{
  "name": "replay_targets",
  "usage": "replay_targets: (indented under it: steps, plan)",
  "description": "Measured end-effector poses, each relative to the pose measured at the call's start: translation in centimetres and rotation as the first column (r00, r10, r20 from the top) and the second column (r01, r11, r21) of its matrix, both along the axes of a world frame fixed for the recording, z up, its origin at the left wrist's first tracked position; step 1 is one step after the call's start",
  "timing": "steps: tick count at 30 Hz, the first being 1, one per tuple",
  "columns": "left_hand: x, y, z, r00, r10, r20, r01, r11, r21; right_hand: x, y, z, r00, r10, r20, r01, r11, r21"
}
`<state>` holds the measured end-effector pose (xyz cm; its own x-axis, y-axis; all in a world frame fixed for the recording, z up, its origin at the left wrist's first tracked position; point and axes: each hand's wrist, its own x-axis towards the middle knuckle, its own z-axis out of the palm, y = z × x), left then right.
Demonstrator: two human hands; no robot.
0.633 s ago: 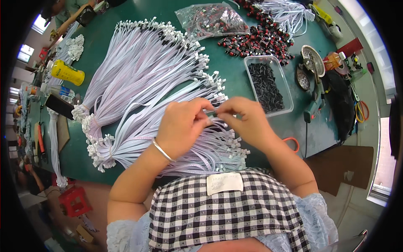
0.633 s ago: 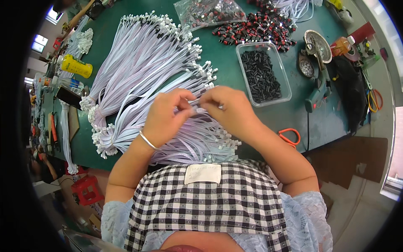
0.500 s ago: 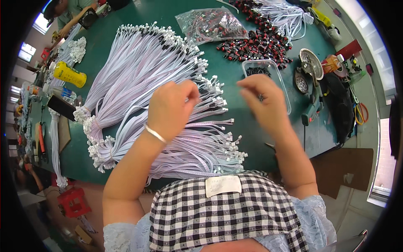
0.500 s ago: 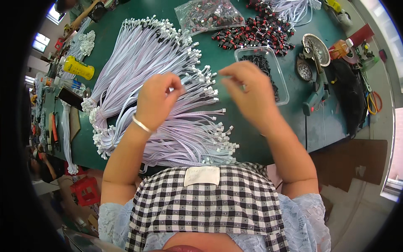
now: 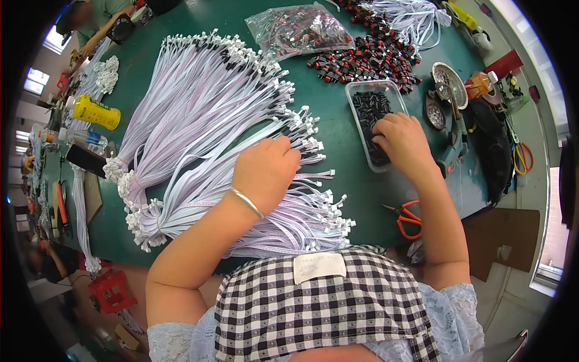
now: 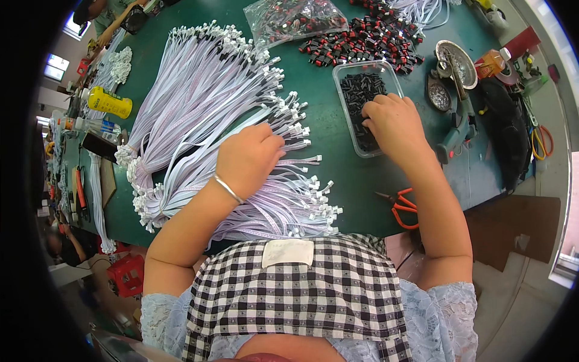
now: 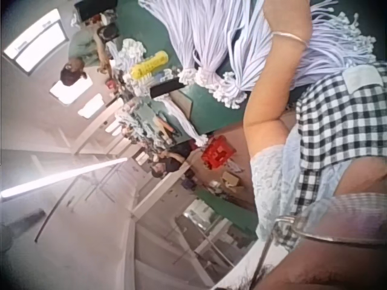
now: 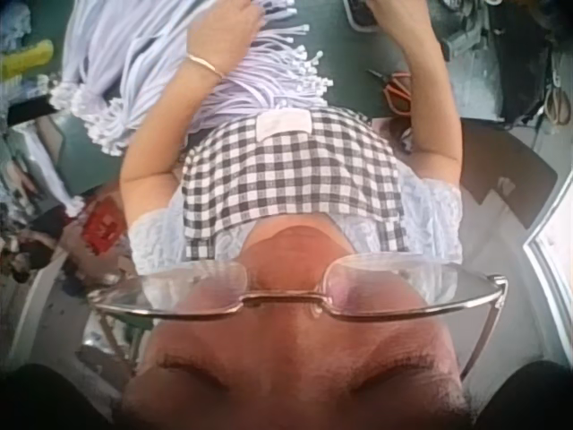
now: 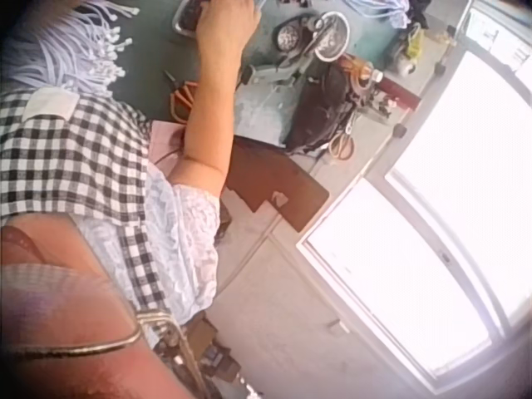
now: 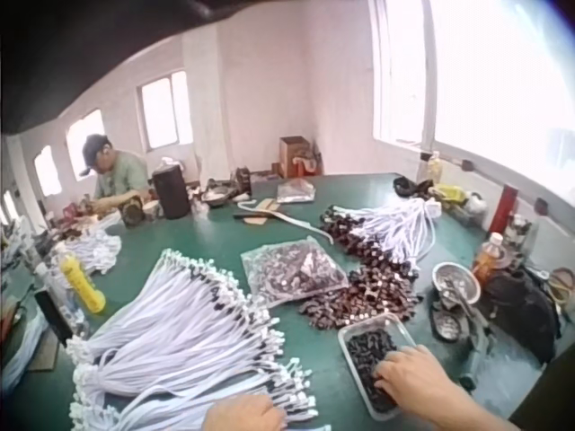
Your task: The person attaches small black plastic connectors to the ends of white flat ribbon cables. They pick up a connector from a container, slide it onto the cable tip, and repeat the process for multiple cables.
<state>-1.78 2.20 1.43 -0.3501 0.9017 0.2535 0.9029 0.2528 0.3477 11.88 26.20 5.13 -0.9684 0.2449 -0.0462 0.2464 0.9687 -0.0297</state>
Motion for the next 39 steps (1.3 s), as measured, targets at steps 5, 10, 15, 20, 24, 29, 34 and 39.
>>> replay_targets:
  steps: [5,10,15,20,24,29,34,39]
  plan:
    - [0.1,0.2,-0.8,0.998,-0.037,-0.049,0.038,0.999,0.011,0.0,0.5,-0.3,0.986,0.02,-0.163,-0.02,1.0,0.001]
    - [0.8,-0.2,0.3,0.958,-0.054,0.281,0.017,0.991,0.13,-0.3,0.3,-0.4,0.985,-0.063,-0.16,0.058,0.998,-0.032]
    - [1.4,-0.3,0.6,0.792,-0.091,0.604,-0.011,0.987,0.162,-0.6,-0.2,-0.1,0.97,-0.141,-0.196,0.115,0.984,-0.138]
    - [1.5,-0.6,1.1,0.446,0.005,0.895,-0.085,0.996,0.037,-0.3,-0.2,-0.2,0.967,-0.163,-0.196,0.133,0.978,-0.159]
    - [1.5,-0.5,0.3,0.265,0.048,0.963,-0.051,0.998,-0.036,0.2,0.0,-0.6,0.979,0.012,-0.203,-0.012,1.0,0.002]
    - [1.5,-0.6,0.2,0.17,0.065,0.983,-0.064,0.996,-0.055,-0.3,0.1,-1.0,0.991,-0.026,-0.134,0.031,0.999,0.033]
    - [1.2,-0.8,0.0,0.011,0.009,1.0,-0.107,0.994,-0.007,-0.3,0.7,-1.2,0.992,-0.077,-0.101,0.071,0.995,-0.064]
    - [0.9,-1.1,0.1,-0.118,0.016,0.993,-0.125,0.992,-0.031,-0.3,0.9,-1.0,0.989,-0.132,-0.064,0.127,0.99,-0.067]
